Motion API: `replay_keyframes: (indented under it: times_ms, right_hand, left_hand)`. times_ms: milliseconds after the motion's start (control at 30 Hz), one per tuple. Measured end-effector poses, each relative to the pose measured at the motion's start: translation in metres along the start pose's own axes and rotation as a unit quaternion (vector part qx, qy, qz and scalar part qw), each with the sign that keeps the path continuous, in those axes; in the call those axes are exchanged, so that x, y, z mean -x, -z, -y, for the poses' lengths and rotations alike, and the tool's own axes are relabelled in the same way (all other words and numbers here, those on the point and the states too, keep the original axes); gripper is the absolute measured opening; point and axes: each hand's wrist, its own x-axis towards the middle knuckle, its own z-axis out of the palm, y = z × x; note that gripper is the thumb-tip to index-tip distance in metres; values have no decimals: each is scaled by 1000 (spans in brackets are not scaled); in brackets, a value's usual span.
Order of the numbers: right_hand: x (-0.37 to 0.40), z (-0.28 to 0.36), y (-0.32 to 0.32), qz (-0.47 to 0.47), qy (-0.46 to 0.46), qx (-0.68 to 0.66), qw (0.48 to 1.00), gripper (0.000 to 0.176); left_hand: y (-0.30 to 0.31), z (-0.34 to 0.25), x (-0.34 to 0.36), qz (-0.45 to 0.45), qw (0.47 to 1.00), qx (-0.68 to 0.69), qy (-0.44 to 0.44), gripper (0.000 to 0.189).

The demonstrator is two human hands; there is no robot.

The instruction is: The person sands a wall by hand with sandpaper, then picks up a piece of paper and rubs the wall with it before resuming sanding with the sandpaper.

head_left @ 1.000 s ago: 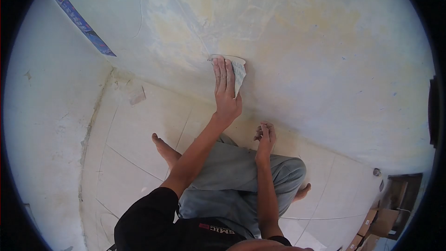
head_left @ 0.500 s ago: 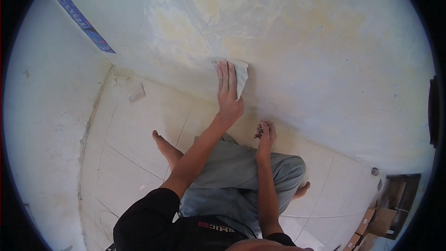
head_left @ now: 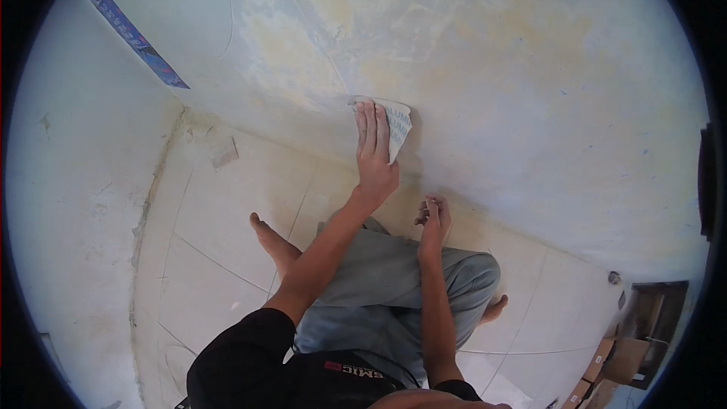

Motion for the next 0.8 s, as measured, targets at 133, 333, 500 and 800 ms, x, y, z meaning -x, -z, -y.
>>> replay_keyframes:
  times_ms: [133, 333, 500, 800]
  right_hand:
    - [-3, -2, -5, 1, -4, -6, 1000, 14]
    - [1, 3, -2, 0, -8, -8, 1000, 14]
    - [-1, 1, -3, 2, -6, 3, 1000, 14]
    - [3, 5, -3, -1, -17, -1, 1000, 14]
  left_hand:
    - [-19, 33, 60, 65, 998, -19, -17, 76]
    - [-3, 0, 0, -2, 1000, -1, 3, 78]
    - [-9, -1, 3, -11, 1000, 11, 2, 80]
    - [-13, 4, 26, 43, 999, 22, 2, 76]
